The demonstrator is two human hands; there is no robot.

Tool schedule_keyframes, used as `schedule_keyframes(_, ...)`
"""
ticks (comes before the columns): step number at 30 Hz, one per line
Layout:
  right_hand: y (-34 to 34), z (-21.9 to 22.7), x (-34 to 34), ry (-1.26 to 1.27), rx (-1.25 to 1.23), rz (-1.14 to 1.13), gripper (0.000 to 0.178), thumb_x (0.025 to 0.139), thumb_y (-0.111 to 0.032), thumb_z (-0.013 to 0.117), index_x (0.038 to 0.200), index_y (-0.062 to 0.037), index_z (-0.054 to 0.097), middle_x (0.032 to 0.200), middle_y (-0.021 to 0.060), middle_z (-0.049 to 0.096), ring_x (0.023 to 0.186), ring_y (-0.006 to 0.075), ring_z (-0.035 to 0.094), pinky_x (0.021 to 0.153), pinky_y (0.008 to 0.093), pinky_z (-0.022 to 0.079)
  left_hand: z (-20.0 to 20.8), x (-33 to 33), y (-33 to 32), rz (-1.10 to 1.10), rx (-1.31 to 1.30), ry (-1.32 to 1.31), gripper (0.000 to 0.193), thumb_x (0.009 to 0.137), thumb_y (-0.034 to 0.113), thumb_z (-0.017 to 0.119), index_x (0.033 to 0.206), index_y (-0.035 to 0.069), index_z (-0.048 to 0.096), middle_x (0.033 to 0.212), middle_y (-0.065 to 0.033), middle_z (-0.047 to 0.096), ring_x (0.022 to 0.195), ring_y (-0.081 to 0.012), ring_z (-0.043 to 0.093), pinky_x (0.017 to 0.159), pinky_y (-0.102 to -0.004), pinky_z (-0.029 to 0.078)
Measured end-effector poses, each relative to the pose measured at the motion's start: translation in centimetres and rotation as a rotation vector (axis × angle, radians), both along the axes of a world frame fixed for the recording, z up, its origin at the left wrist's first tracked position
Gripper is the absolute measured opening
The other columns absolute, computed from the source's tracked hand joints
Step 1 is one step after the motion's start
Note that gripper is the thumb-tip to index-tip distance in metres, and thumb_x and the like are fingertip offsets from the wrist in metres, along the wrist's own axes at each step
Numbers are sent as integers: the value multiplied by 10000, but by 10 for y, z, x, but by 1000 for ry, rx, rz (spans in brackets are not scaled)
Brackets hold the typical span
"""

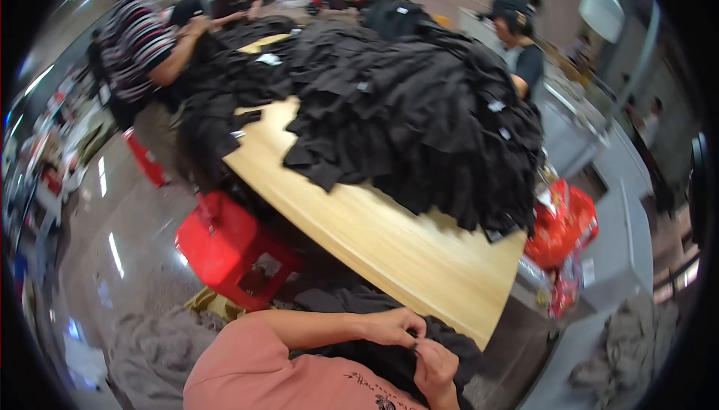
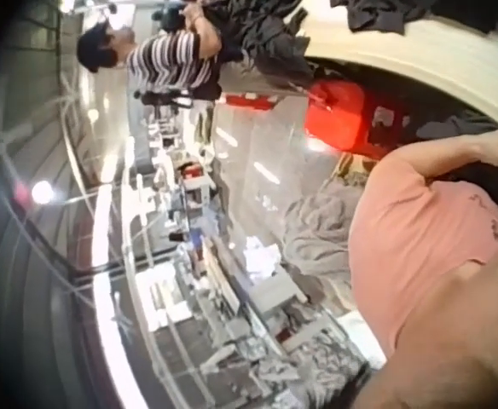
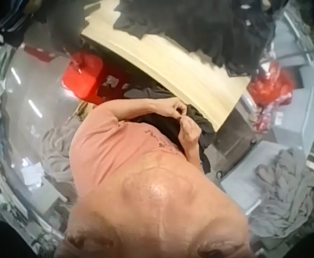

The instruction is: Inspecting and folding black garments at a garment factory workbench.

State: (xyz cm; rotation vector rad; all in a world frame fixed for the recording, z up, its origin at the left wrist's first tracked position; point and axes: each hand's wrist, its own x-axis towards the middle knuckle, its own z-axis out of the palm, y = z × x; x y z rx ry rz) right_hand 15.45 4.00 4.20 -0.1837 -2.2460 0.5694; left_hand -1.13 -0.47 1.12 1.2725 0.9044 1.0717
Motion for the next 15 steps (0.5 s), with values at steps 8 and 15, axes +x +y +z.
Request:
schedule_keyframes(8, -15, 18, -7, -459, -467, 337, 117, 754, 37, 536, 859, 6, 577, 785, 183, 594, 681, 337, 590, 605, 360, 465, 12, -1, 0, 308, -212, -228, 96, 663, 72, 626, 681, -2, 568, 657, -16, 557, 620, -89, 472, 558, -251, 390)
schedule_keyframes(15, 2, 28, 2, -251, 3, 148, 90, 781, 41, 548, 847, 10, 601, 797, 165, 589, 692, 323, 582, 605, 371, 479, -47, 35, 0, 312, -101, 97, 126, 601, 78, 620, 669, -21, 580, 579, -89, 556, 568, -167, 524, 519, -320, 406)
